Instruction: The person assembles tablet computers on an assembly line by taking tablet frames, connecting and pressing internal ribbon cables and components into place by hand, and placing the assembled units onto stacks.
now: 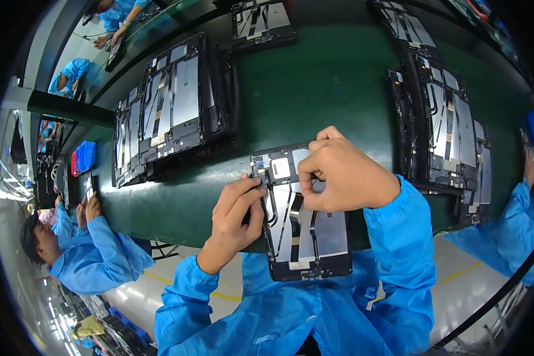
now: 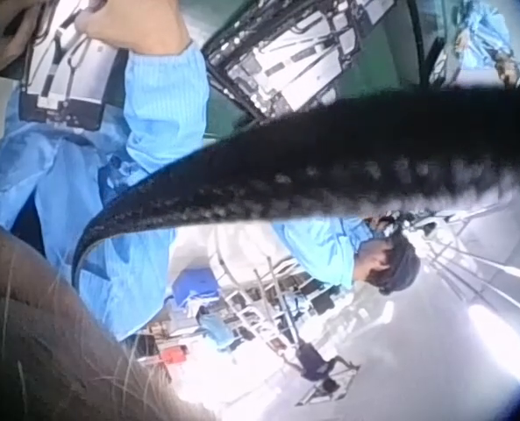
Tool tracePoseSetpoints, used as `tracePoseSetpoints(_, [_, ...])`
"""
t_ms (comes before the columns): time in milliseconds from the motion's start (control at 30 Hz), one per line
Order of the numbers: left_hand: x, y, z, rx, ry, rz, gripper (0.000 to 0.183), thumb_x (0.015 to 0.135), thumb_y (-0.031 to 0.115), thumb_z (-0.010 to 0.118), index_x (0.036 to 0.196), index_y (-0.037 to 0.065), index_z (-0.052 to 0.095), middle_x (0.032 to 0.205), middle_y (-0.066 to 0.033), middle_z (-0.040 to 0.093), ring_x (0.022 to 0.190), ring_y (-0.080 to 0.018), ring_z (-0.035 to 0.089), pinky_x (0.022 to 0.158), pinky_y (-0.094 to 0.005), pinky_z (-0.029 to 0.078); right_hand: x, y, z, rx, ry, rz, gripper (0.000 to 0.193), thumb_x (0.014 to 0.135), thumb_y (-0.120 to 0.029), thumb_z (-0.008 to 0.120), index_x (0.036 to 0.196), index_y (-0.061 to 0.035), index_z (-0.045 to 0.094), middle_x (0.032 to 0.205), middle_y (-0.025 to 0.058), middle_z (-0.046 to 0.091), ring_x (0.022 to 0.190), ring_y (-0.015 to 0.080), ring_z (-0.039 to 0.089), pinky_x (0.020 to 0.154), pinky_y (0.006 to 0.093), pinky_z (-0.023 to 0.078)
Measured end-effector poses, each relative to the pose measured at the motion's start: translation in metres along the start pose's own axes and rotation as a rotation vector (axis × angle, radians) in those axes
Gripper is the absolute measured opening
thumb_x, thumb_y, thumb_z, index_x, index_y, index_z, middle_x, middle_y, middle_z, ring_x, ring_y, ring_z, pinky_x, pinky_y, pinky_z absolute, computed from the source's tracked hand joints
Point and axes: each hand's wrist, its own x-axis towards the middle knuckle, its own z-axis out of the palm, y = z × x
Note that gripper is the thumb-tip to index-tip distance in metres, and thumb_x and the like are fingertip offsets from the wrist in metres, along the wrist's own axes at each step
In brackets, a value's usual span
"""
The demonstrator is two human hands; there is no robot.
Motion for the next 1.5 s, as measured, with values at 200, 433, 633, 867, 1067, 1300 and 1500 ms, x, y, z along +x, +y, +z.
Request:
tracePoseSetpoints(200, [0.004, 0.001, 0.000, 0.002, 0.001, 0.010, 0.024, 0.086, -0.016, 0.070, 0.106, -0.004, 0.076, 0.117, -0.0236, 0.077, 0.107, -0.0401, 0.077, 0.114, -0.0517, 0.062, 0.000, 0.003, 0.001, -0.041, 0.099, -0.017, 0.010, 0.070, -0.014, 0.082, 0.071, -0.0075, 0.075, 0.065, 0.0061, 0.056, 0.076, 0.0264, 0.056, 0.096, 0.0404, 0.044])
tracePoseSetpoints(433, [0.016, 0.009, -0.002, 0.145, 0.001, 0.063, 0.013, 0.088, 0.006, 0.082, 0.100, 0.004, 0.077, 0.107, -0.0139, 0.075, 0.100, -0.0351, 0.072, 0.101, -0.0504, 0.059, 0.000, 0.003, -0.001, -0.199, 0.162, -0.016, 0.007, 0.072, -0.013, 0.080, 0.070, -0.0070, 0.078, 0.072, 0.0071, 0.069, 0.088, 0.0274, 0.064, 0.092, 0.0444, 0.045])
tracePoseSetpoints(633, [0.018, 0.049, 0.021, 0.225, 0.008, -0.092, 0.028, 0.082, 0.015, 0.089, 0.105, 0.007, 0.075, 0.097, -0.0098, 0.068, 0.090, -0.0350, 0.062, 0.080, -0.0460, 0.046, -0.003, 0.015, -0.005, -0.118, 0.148, 0.034, 0.007, 0.077, -0.013, 0.082, 0.077, -0.0064, 0.078, 0.077, 0.0057, 0.068, 0.088, 0.0254, 0.059, 0.089, 0.0423, 0.042])
tracePoseSetpoints(867, [0.018, 0.093, 0.030, 0.353, -0.115, -0.311, 0.061, 0.080, 0.040, 0.100, 0.119, 0.005, 0.070, 0.109, -0.0116, 0.065, 0.105, -0.0342, 0.060, 0.089, -0.0471, 0.043, -0.005, 0.012, -0.007, -0.166, 0.152, 0.024, 0.007, 0.078, -0.013, 0.081, 0.077, -0.0066, 0.078, 0.078, 0.0056, 0.071, 0.088, 0.0258, 0.060, 0.090, 0.0423, 0.043])
tracePoseSetpoints(1067, [0.013, 0.101, 0.037, 0.181, -0.139, -0.300, 0.051, 0.089, 0.021, 0.092, 0.129, 0.004, 0.067, 0.103, -0.0109, 0.067, 0.100, -0.0338, 0.061, 0.087, -0.0472, 0.045, -0.011, 0.015, -0.014, -0.140, 0.141, 0.026, 0.009, 0.076, -0.014, 0.082, 0.075, -0.0065, 0.077, 0.078, 0.0065, 0.070, 0.089, 0.0265, 0.060, 0.089, 0.0431, 0.043])
tracePoseSetpoints(1300, [0.008, 0.101, 0.041, 0.006, -0.090, -0.324, 0.046, 0.093, 0.007, 0.081, 0.136, 0.003, 0.065, 0.100, -0.0115, 0.065, 0.096, -0.0332, 0.062, 0.085, -0.0466, 0.045, -0.021, 0.007, -0.022, -0.140, 0.073, 0.131, 0.013, 0.076, -0.018, 0.083, 0.075, -0.0066, 0.076, 0.076, 0.0064, 0.061, 0.090, 0.0275, 0.058, 0.091, 0.0458, 0.044])
tracePoseSetpoints(1500, [0.008, 0.098, 0.043, 0.008, -0.065, -0.350, 0.054, 0.089, 0.009, 0.084, 0.137, 0.000, 0.063, 0.104, -0.0172, 0.066, 0.095, -0.0373, 0.066, 0.083, -0.0483, 0.050, -0.032, 0.012, -0.024, -0.172, 0.103, 0.153, 0.017, 0.074, -0.020, 0.085, 0.074, -0.0063, 0.075, 0.076, 0.0059, 0.060, 0.089, 0.0268, 0.058, 0.089, 0.0457, 0.045])
